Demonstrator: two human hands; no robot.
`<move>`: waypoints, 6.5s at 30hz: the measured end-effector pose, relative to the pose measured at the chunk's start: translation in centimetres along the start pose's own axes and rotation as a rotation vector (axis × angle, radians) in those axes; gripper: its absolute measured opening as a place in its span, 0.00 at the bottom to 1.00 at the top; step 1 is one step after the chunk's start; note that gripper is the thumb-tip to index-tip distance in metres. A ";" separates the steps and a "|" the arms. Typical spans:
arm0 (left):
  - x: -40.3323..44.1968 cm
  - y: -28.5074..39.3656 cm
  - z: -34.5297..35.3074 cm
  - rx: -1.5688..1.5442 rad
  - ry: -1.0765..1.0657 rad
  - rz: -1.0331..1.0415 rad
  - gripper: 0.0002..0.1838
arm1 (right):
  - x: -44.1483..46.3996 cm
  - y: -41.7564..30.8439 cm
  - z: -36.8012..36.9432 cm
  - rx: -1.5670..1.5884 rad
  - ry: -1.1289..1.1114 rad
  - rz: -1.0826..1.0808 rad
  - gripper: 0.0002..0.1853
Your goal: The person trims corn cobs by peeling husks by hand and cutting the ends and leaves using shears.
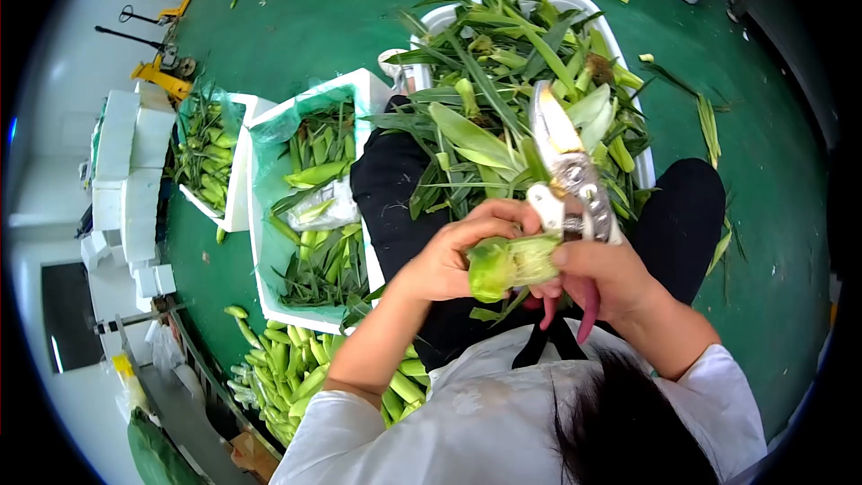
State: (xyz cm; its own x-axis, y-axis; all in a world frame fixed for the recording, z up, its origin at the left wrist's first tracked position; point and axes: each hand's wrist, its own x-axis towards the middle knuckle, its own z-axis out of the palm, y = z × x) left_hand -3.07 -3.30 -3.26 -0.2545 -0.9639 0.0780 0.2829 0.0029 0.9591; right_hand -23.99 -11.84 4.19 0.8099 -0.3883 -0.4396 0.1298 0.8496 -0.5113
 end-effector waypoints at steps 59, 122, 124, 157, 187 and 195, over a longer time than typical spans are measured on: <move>-8.4 5.0 -3.5 0.219 0.877 -0.303 0.46 | 3.9 2.9 -0.1 -1.068 -0.269 -0.299 0.44; -31.2 6.4 -34.3 1.680 1.360 -0.912 0.19 | 0.3 4.1 -3.3 -0.182 0.364 -0.086 0.22; -30.4 6.9 -34.4 1.806 1.356 -0.681 0.16 | 0.8 5.7 -3.8 -0.113 0.308 -0.113 0.21; 48.6 42.9 -6.7 0.546 0.758 0.300 0.34 | 6.1 -44.2 -6.7 0.224 -0.084 -1.027 0.25; -25.6 -14.6 -28.5 0.965 1.670 -0.752 0.09 | -3.0 7.9 -11.2 -0.039 -0.034 0.409 0.47; -37.2 -15.0 -36.7 1.055 1.403 -1.507 0.31 | -1.9 8.6 -10.2 0.004 0.143 0.370 0.43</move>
State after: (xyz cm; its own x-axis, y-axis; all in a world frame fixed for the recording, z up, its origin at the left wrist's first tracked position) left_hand 36.08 22.79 -30.51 0.9525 0.0643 -0.2976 0.0446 -0.9964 -0.0724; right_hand -30.23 -7.43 -6.91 0.7147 -0.1012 -0.6921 -0.1537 0.9426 -0.2965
